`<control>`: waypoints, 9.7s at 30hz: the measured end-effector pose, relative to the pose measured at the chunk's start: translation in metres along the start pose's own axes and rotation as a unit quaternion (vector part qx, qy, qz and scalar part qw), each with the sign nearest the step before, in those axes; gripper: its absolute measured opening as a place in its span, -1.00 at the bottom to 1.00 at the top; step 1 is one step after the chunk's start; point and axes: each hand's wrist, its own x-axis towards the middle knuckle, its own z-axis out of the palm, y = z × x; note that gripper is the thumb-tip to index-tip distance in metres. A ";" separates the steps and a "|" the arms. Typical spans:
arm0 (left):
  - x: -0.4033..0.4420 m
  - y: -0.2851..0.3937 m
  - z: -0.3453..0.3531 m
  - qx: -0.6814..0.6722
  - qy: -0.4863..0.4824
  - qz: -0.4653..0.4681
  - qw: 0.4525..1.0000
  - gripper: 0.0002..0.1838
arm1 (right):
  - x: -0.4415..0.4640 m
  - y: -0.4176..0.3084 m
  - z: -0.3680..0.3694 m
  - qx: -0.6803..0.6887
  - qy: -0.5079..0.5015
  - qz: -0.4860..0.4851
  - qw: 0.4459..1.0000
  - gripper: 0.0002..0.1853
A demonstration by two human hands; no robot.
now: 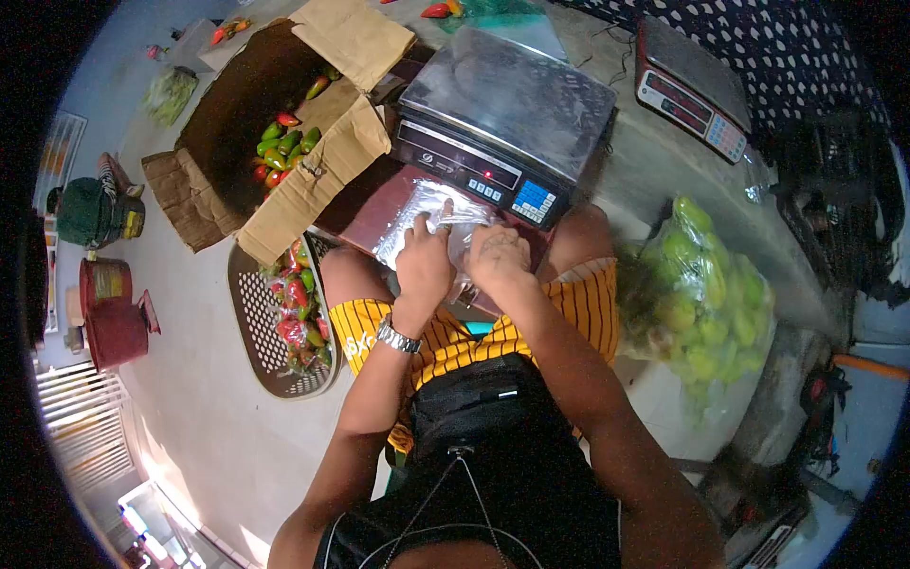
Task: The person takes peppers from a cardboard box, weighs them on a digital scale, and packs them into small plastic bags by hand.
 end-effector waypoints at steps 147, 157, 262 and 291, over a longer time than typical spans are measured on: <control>0.000 -0.126 0.016 -0.529 -0.179 -0.206 0.804 -0.69 | 0.298 -0.259 0.008 -0.166 -0.091 -0.251 0.949 -0.49; 0.001 -0.122 0.015 -0.547 -0.170 -0.217 0.790 -0.71 | 0.242 -0.239 -0.041 0.322 0.040 -0.191 0.926 -0.66; -0.005 -0.120 0.018 -0.490 -0.138 -0.189 0.840 -0.68 | 0.133 0.088 -0.087 0.060 0.300 -0.075 0.949 -0.08; 0.047 -0.019 -0.019 -0.075 -0.041 -0.038 0.996 -0.50 | 0.019 0.036 -0.025 0.902 -0.197 -0.031 0.384 -0.56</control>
